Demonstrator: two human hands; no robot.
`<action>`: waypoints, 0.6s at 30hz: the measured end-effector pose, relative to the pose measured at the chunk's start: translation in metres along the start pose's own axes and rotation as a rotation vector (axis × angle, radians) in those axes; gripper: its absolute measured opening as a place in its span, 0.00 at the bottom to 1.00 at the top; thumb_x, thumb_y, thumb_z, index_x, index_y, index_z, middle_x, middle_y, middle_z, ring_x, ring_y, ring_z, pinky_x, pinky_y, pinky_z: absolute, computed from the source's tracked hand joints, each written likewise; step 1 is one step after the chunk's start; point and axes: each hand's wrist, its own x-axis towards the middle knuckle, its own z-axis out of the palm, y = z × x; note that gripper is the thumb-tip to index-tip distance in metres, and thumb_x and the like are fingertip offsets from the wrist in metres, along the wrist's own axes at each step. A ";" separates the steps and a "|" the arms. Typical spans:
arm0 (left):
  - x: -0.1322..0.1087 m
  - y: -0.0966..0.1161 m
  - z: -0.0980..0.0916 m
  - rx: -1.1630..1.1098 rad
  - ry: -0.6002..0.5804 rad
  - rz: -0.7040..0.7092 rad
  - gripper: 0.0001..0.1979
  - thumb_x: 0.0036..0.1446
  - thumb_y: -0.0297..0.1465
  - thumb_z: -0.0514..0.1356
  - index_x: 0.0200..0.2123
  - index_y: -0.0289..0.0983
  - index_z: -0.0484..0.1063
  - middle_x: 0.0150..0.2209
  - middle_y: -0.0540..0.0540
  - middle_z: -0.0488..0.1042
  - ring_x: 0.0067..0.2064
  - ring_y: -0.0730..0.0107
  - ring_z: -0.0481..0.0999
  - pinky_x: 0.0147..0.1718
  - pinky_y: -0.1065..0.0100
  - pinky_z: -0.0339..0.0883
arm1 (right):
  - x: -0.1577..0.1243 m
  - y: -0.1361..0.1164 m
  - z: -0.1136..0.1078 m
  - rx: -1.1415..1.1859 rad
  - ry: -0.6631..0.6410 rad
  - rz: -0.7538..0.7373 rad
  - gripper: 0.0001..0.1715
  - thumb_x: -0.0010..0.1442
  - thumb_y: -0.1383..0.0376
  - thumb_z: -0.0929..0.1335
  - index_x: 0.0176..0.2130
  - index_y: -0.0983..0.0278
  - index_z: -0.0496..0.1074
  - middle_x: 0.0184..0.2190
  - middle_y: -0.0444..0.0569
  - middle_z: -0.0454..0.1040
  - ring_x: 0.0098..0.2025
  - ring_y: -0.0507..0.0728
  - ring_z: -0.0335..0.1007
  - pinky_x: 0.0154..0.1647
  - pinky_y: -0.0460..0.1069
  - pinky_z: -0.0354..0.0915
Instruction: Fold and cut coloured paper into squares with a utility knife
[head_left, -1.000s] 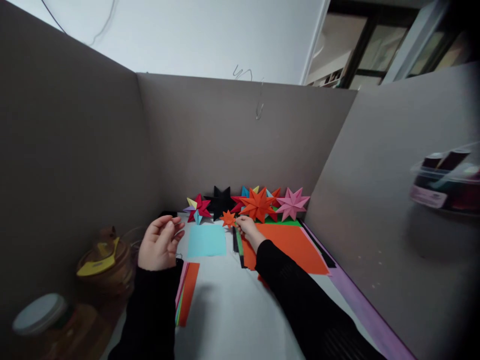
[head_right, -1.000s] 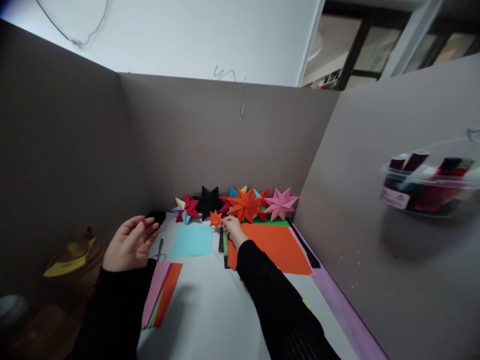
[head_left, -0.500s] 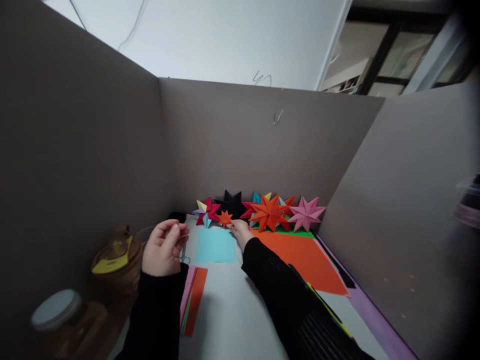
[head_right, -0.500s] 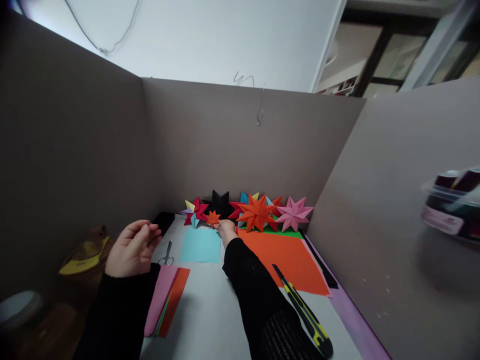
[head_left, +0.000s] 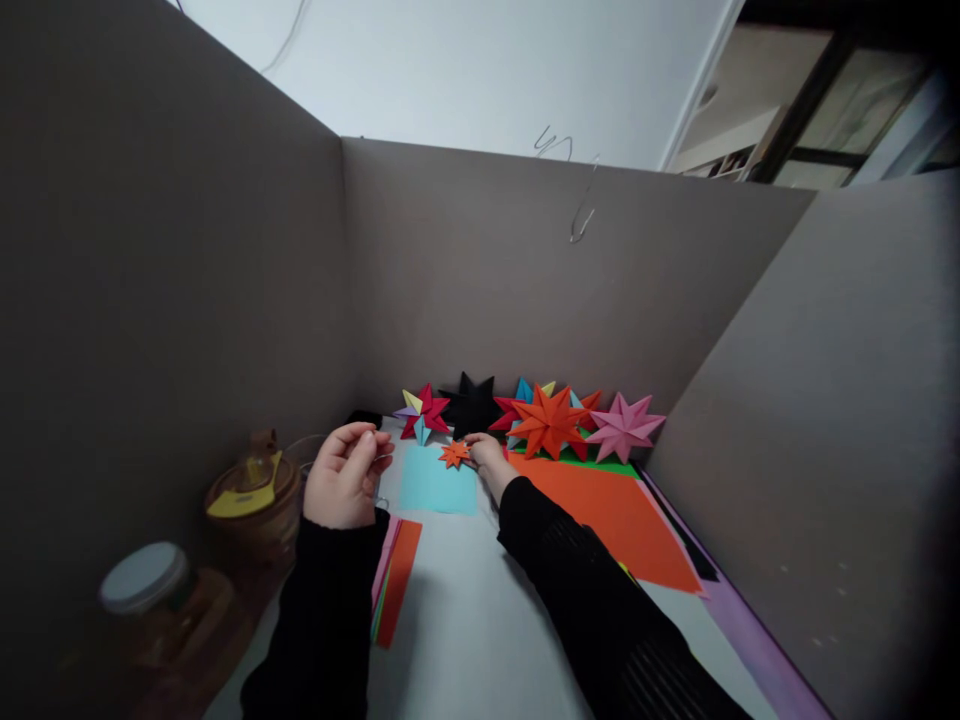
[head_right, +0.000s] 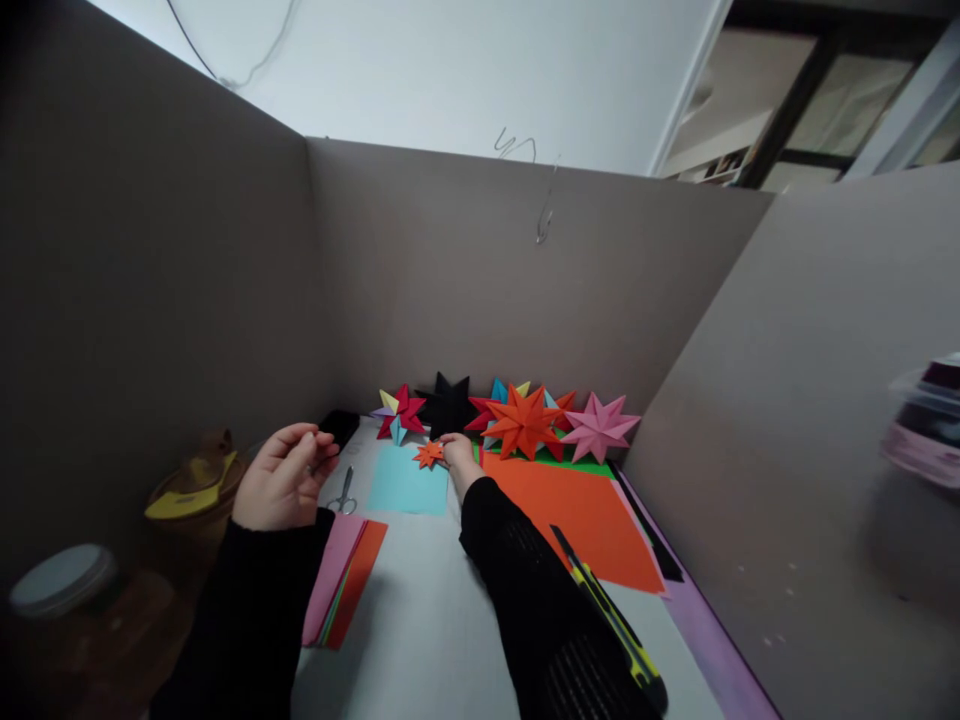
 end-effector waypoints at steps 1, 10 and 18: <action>0.000 0.000 0.000 0.000 0.000 0.000 0.15 0.37 0.33 0.69 0.30 0.36 0.70 0.24 0.52 0.75 0.26 0.76 0.73 0.29 0.74 0.66 | -0.002 0.001 0.000 -0.016 -0.017 -0.013 0.19 0.62 0.60 0.65 0.51 0.65 0.65 0.49 0.52 0.67 0.45 0.58 0.68 0.44 0.57 0.67; 0.002 -0.002 -0.001 0.012 -0.007 -0.032 0.15 0.37 0.34 0.69 0.30 0.37 0.70 0.25 0.53 0.74 0.27 0.75 0.73 0.30 0.72 0.65 | -0.021 0.004 0.004 -0.060 -0.156 -0.300 0.09 0.46 0.78 0.70 0.30 0.67 0.73 0.39 0.48 0.73 0.39 0.53 0.70 0.37 0.45 0.66; 0.003 -0.002 -0.001 0.011 0.016 -0.024 0.15 0.36 0.33 0.69 0.29 0.36 0.70 0.24 0.53 0.74 0.27 0.76 0.73 0.29 0.73 0.65 | -0.022 0.001 0.007 0.011 -0.064 -0.339 0.05 0.46 0.73 0.72 0.28 0.66 0.73 0.35 0.46 0.74 0.40 0.55 0.69 0.38 0.45 0.66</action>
